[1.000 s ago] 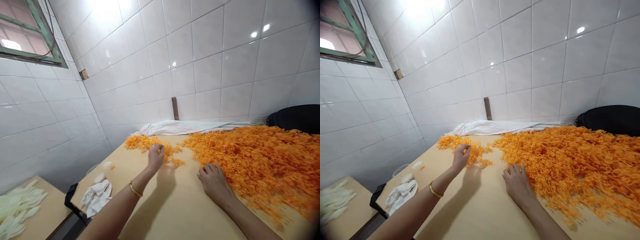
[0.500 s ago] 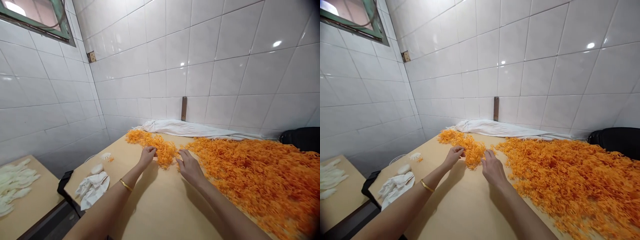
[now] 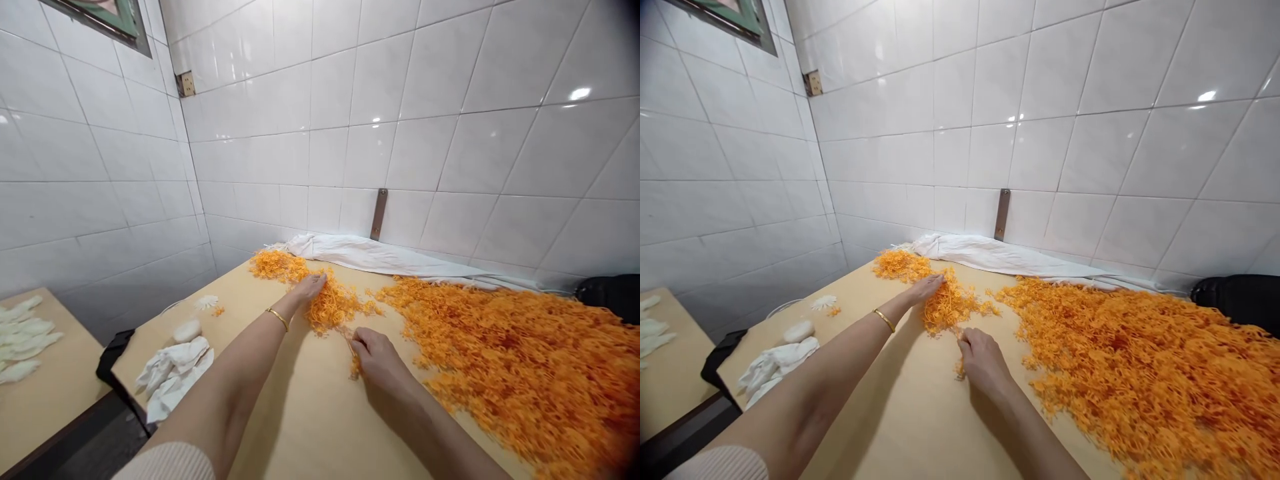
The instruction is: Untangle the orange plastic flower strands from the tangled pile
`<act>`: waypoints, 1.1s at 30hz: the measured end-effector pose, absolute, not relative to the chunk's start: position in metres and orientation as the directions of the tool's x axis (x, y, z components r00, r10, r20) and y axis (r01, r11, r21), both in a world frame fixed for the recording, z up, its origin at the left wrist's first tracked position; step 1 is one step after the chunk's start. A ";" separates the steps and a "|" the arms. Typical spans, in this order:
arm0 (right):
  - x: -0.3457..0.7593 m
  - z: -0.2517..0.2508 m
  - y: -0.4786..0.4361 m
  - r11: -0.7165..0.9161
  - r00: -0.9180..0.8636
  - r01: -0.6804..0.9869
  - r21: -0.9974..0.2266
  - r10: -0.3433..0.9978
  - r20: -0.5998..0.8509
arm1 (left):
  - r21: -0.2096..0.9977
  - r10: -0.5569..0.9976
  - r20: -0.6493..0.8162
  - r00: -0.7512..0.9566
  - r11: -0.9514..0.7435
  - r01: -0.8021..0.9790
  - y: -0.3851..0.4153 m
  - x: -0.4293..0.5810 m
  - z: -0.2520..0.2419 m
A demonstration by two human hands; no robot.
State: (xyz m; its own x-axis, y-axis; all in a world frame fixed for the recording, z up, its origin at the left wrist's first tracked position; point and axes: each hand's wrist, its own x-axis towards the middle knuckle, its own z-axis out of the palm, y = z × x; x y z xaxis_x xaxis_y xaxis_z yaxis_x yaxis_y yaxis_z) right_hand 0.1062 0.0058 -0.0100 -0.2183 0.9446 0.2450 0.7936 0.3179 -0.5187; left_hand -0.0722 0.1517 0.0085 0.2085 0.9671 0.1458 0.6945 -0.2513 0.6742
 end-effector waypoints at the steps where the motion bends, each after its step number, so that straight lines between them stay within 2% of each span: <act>1: 0.109 -0.010 -0.005 0.323 -0.232 0.809 -0.492 0.943 0.238 | 0.660 0.968 0.131 0.213 -0.245 0.710 0.152 -0.073 0.009; 4: 0.117 -0.011 -0.033 0.326 -0.259 0.855 -0.403 0.942 0.213 | 0.604 0.966 0.096 0.240 -0.248 0.757 0.149 -0.076 0.012; 6: 0.121 -0.009 -0.045 0.314 -0.256 0.867 -0.387 0.947 0.195 | 0.551 0.960 0.096 0.265 -0.273 0.788 0.146 -0.075 0.014; 10: 0.129 0.004 -0.051 0.272 -0.204 0.865 -0.422 0.958 0.200 | 0.433 0.958 0.155 0.243 -0.287 0.854 0.136 -0.069 0.007; 14: 0.142 0.022 -0.059 0.242 -0.174 0.839 -0.488 0.968 0.180 | 0.358 0.974 0.202 0.106 -0.174 0.917 0.127 -0.066 0.000; 18: 0.153 0.021 -0.082 0.238 -0.208 0.830 -0.504 0.971 0.116 | 0.311 0.980 0.199 0.015 -0.078 0.947 0.127 -0.063 0.001; 28: 0.160 0.002 -0.124 0.134 -0.159 0.850 -0.510 0.987 -0.006 | 0.210 0.971 0.234 -0.045 -0.005 0.978 0.134 -0.084 -0.007; 33: 0.174 -0.003 -0.122 0.152 -0.174 0.820 -0.552 0.985 0.012 | 0.180 0.981 0.193 -0.014 -0.022 0.983 0.136 -0.102 0.005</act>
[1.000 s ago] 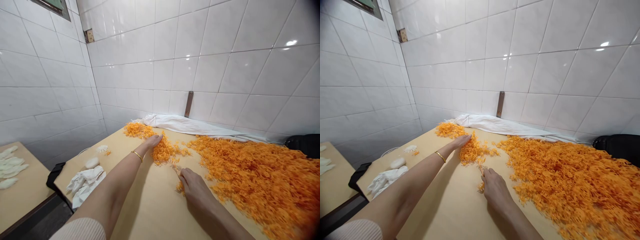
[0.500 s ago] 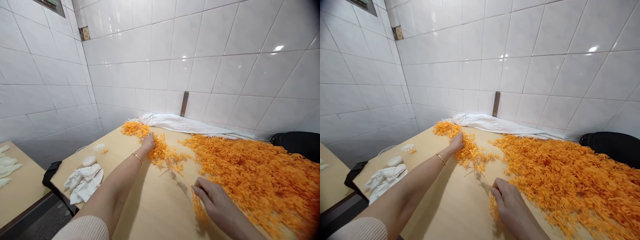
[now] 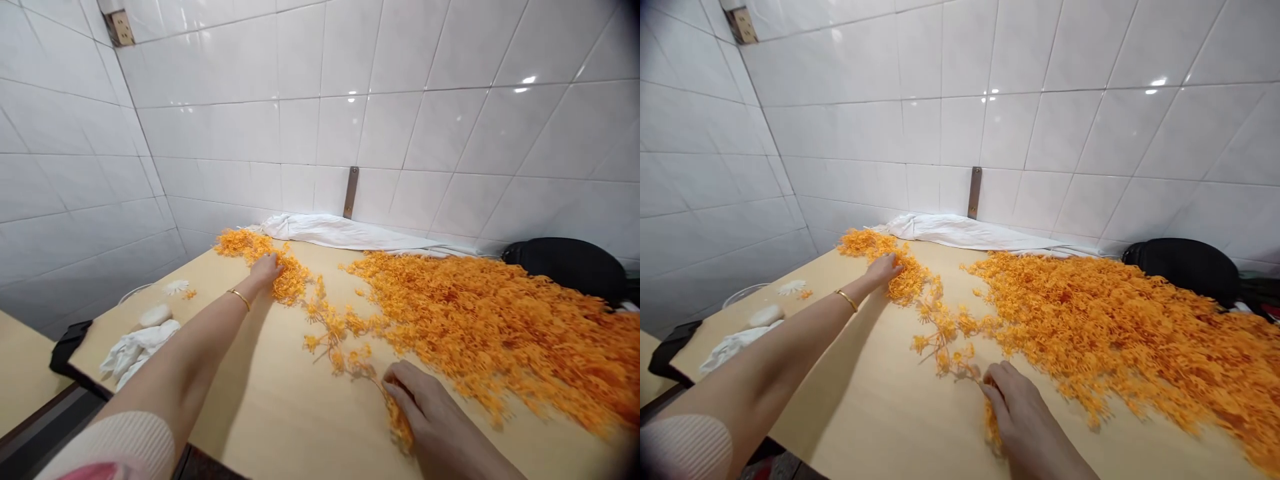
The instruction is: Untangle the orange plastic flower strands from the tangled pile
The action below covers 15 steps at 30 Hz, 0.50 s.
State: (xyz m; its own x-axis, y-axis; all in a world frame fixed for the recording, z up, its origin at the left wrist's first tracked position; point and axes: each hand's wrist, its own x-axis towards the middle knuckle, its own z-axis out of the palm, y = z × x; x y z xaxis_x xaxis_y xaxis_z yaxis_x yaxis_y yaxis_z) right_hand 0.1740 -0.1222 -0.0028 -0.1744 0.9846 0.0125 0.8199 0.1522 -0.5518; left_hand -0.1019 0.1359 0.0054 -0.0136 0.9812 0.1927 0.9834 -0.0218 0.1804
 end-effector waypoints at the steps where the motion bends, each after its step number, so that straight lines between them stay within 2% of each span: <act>1: 0.174 -0.003 -0.121 0.183 -0.201 0.808 -0.560 0.979 0.029 | 0.172 0.981 0.192 0.004 -0.038 0.984 0.134 -0.102 0.010; 3: 0.174 -0.001 -0.118 0.238 -0.243 0.788 -0.568 0.968 0.067 | 0.155 0.976 0.215 0.023 -0.057 0.986 0.126 -0.101 0.020; 6: 0.176 0.008 -0.116 0.273 -0.236 0.775 -0.570 0.962 0.141 | 0.126 0.931 0.362 0.049 -0.102 0.987 0.100 -0.093 0.033; 8: 0.182 0.014 -0.116 0.257 -0.162 0.767 -0.588 0.964 0.209 | 0.105 0.856 0.499 0.135 -0.214 0.971 0.075 -0.087 0.037; 10: 0.191 0.019 -0.116 0.206 -0.053 0.752 -0.626 0.966 0.255 | 0.114 0.819 0.522 0.240 -0.346 0.931 0.045 -0.079 0.036; 13: 0.201 0.021 -0.115 0.125 0.048 0.747 -0.653 0.970 0.240 | 0.141 0.730 0.558 0.396 -0.553 0.821 -0.002 -0.066 0.027; 15: 0.202 0.017 -0.115 0.114 0.013 0.762 -0.637 0.981 0.191 | 0.184 0.672 0.579 0.461 -0.659 0.729 -0.029 -0.057 0.019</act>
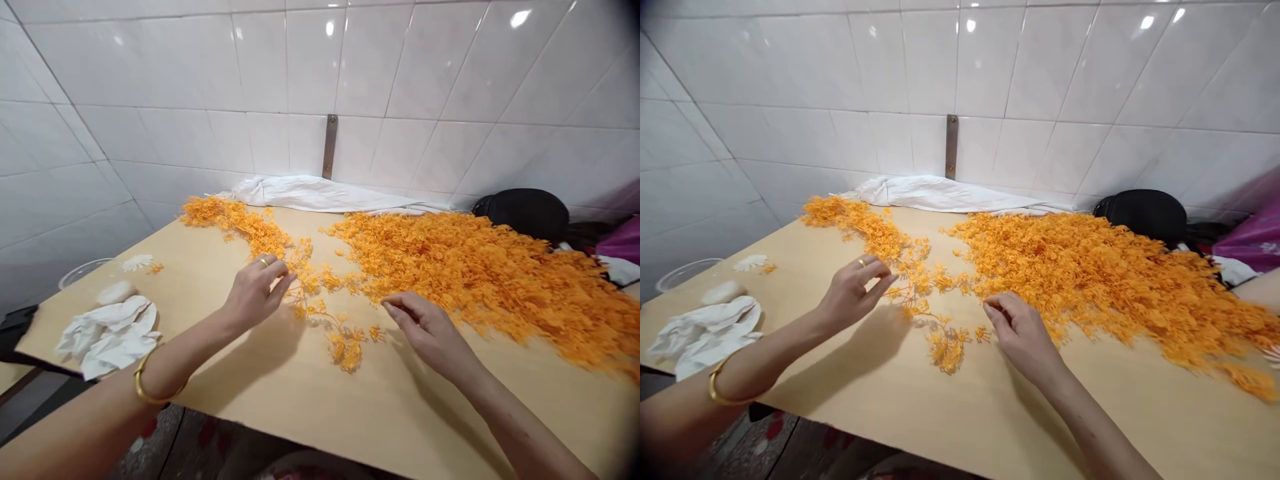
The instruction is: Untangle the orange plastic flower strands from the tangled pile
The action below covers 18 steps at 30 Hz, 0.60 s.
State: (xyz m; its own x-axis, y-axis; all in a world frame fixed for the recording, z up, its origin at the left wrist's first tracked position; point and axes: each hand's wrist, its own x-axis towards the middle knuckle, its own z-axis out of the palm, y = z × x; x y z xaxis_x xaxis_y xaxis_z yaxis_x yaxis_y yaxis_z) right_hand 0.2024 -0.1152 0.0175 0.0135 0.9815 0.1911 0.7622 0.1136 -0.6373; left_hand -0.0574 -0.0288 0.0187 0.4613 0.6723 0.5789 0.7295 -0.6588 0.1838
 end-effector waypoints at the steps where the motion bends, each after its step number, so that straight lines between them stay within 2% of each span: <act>1: 0.202 0.014 -0.116 0.121 -0.023 0.770 -0.627 0.987 0.162 | 0.192 0.639 0.580 0.504 -0.710 0.678 -0.040 -0.053 0.014; 4: 0.197 0.002 -0.118 0.166 -0.133 0.807 -0.567 0.986 0.100 | 0.141 0.528 0.529 0.664 -0.826 0.545 -0.058 -0.041 0.002; 7: 0.195 -0.011 -0.121 0.203 -0.173 0.875 -0.440 0.979 0.108 | 0.077 0.502 0.412 0.760 -0.850 0.521 -0.054 -0.034 -0.007; 10: 0.200 -0.018 -0.121 0.145 -0.102 0.960 -0.239 0.978 0.182 | 0.062 0.547 0.359 0.757 -0.823 0.565 -0.044 -0.033 -0.011; 13: 0.204 -0.016 -0.120 0.088 -0.053 0.991 -0.106 0.953 0.299 | 0.082 0.544 0.414 0.730 -0.821 0.565 -0.042 -0.036 -0.012; 16: 0.196 -0.012 -0.120 0.157 -0.090 0.971 -0.177 0.937 0.337 | 0.187 0.553 0.519 0.652 -0.817 0.545 -0.053 -0.041 -0.009; 18: 0.185 -0.011 -0.120 0.255 -0.176 0.927 -0.276 0.943 0.282 | 0.320 0.626 0.554 0.548 -0.768 0.554 -0.063 -0.043 -0.007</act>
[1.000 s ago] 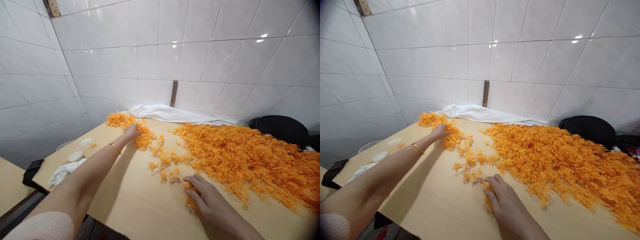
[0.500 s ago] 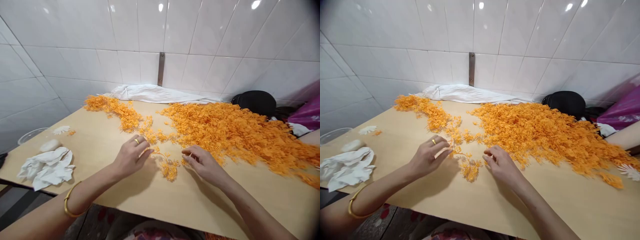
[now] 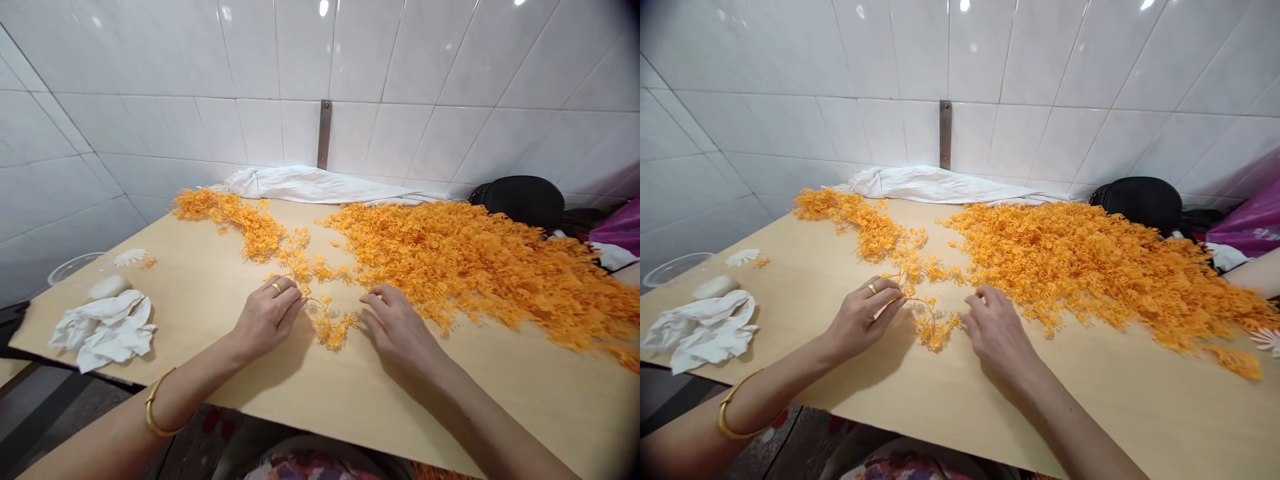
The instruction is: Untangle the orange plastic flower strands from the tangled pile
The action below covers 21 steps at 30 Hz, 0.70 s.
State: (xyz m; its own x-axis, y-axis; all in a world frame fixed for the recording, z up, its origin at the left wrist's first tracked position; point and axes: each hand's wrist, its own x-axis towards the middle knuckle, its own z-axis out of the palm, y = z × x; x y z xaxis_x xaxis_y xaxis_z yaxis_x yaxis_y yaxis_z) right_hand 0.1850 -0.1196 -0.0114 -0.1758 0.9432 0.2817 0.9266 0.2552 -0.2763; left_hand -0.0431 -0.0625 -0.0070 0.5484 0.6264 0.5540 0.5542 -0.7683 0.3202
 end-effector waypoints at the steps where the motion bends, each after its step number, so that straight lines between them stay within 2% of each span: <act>1: 0.179 -0.012 -0.119 0.292 -0.220 0.902 -0.317 0.944 0.244 | 0.400 0.681 0.540 0.494 -0.724 0.562 -0.067 -0.044 -0.005; 4: 0.167 -0.014 -0.117 0.306 -0.260 0.866 -0.396 0.951 0.167 | 0.653 0.853 0.330 0.404 -0.515 0.555 -0.079 -0.043 -0.002; 6: 0.166 -0.010 -0.113 0.263 -0.217 0.842 -0.470 0.964 0.151 | 0.827 0.919 0.067 0.388 -0.268 0.494 -0.082 -0.039 -0.001; 8: 0.168 -0.003 -0.105 0.218 -0.179 0.797 -0.564 0.976 0.125 | 0.931 0.905 -0.187 0.382 0.038 0.363 -0.082 -0.031 -0.001; 11: 0.175 0.010 -0.091 0.164 -0.156 0.663 -0.730 0.985 0.080 | 0.917 0.834 -0.385 0.395 0.394 0.061 -0.074 -0.015 -0.002; 14: 0.181 0.016 -0.076 0.153 -0.103 0.545 -0.824 0.988 0.115 | 0.783 0.762 -0.495 0.418 0.599 -0.166 -0.062 0.003 -0.004; 17: 0.185 0.013 -0.065 0.161 -0.055 0.600 -0.783 0.985 0.161 | 0.700 0.722 -0.549 0.421 0.672 -0.240 -0.057 0.017 -0.005; 21: 0.183 0.000 -0.062 0.203 -0.138 0.652 -0.731 0.979 0.149 | 0.722 0.748 -0.508 0.428 0.640 -0.261 -0.061 0.024 -0.008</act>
State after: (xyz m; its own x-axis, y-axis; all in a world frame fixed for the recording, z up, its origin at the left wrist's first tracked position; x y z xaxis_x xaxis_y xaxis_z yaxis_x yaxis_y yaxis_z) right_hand 0.1829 -0.0616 -0.0004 -0.1382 0.9791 0.1492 0.6516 0.2033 -0.7308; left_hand 0.0244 -0.0605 -0.0076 0.4279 0.7475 -0.5080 -0.2610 0.6404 0.7223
